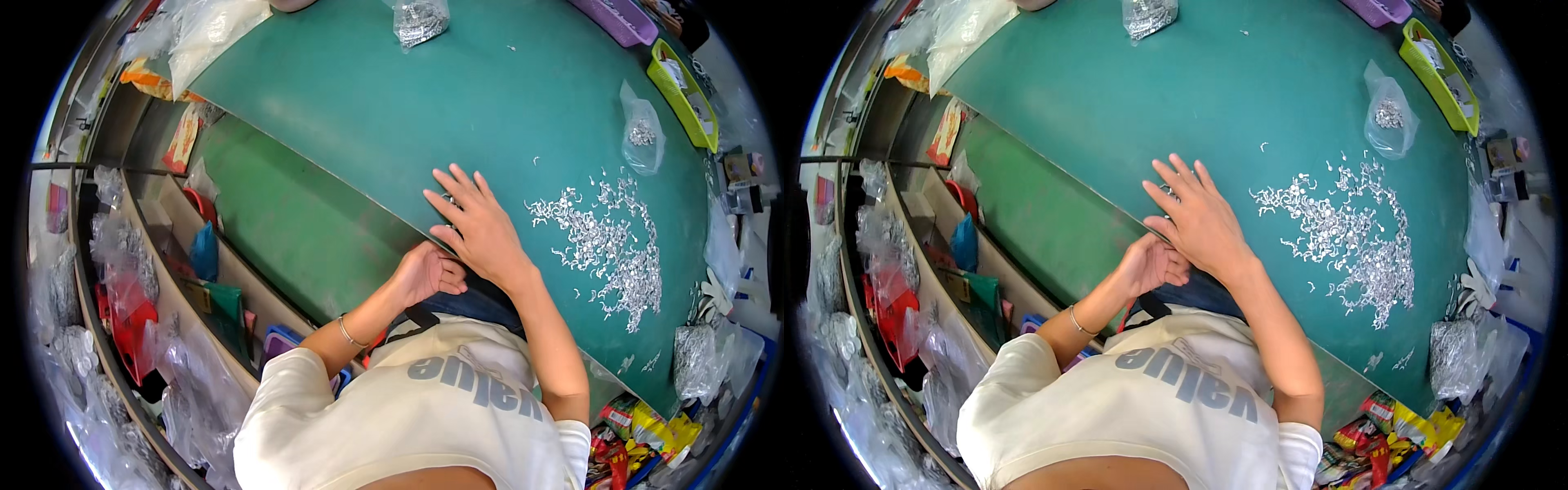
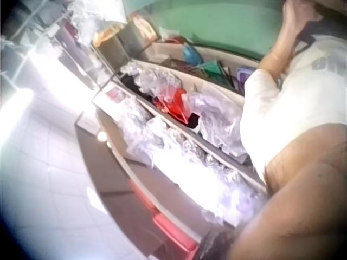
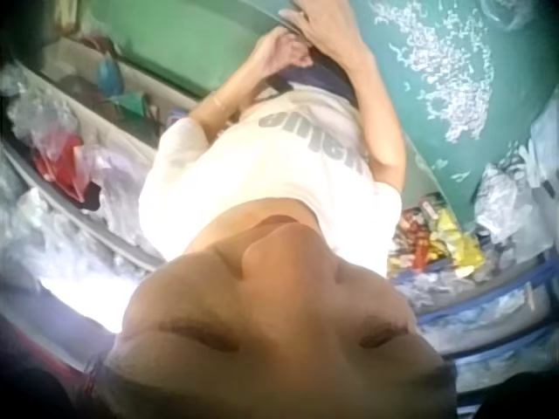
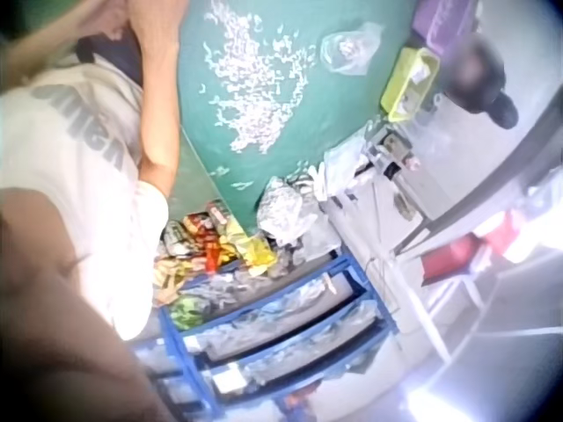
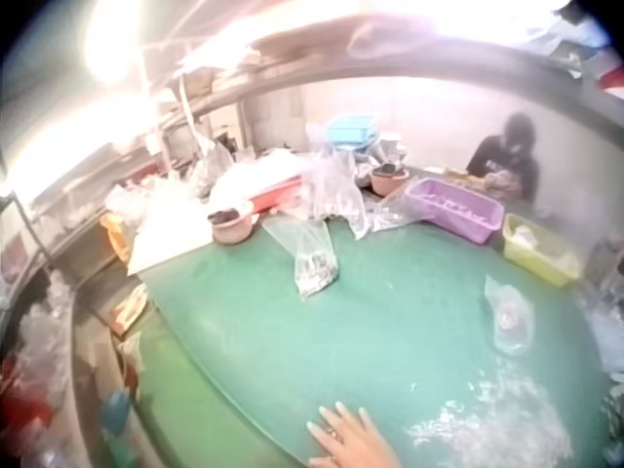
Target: The person sorts through a large pile of small silver-colored metal parts on a green workbench by hand, picking individual pieces and moving them into a plastic bag or a separate pile.
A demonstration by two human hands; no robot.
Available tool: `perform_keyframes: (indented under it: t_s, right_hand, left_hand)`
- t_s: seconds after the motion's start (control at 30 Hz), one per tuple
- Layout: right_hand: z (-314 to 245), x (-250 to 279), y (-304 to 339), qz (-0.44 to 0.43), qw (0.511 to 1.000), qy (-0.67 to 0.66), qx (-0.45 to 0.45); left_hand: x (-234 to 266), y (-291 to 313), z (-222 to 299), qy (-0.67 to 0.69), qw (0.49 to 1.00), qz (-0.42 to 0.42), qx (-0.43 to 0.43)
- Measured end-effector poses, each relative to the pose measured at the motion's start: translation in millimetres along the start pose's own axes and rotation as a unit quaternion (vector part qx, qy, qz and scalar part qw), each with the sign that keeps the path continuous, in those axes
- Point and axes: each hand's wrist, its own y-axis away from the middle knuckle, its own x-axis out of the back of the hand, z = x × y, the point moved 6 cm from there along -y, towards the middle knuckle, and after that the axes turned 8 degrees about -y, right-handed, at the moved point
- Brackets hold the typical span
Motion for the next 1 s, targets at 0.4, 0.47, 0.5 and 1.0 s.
perform_keyframes:
  t_s: [0.4, 0.47, 0.5, 1.0]
  right_hand:
    - [-47.6, -18.0, 55.3, -0.064, 0.995, -0.070, -0.029]
    - [-51.4, -23.7, 64.2, -0.080, 0.996, -0.043, -0.022]
    - [-53.4, -24.2, 67.8, -0.079, 0.996, -0.044, -0.014]
    - [-24.8, 13.1, 148.3, 0.432, 0.827, -0.349, -0.085]
  left_hand:
    - [-21.0, -6.3, 10.6, 0.267, 0.952, -0.035, 0.147]
    - [-18.6, -4.4, 9.9, 0.267, 0.947, -0.017, 0.176]
    - [-12.8, -2.6, 5.9, 0.239, 0.952, -0.003, 0.192]
    - [-91.1, 0.6, -29.6, -0.239, 0.921, 0.157, 0.263]
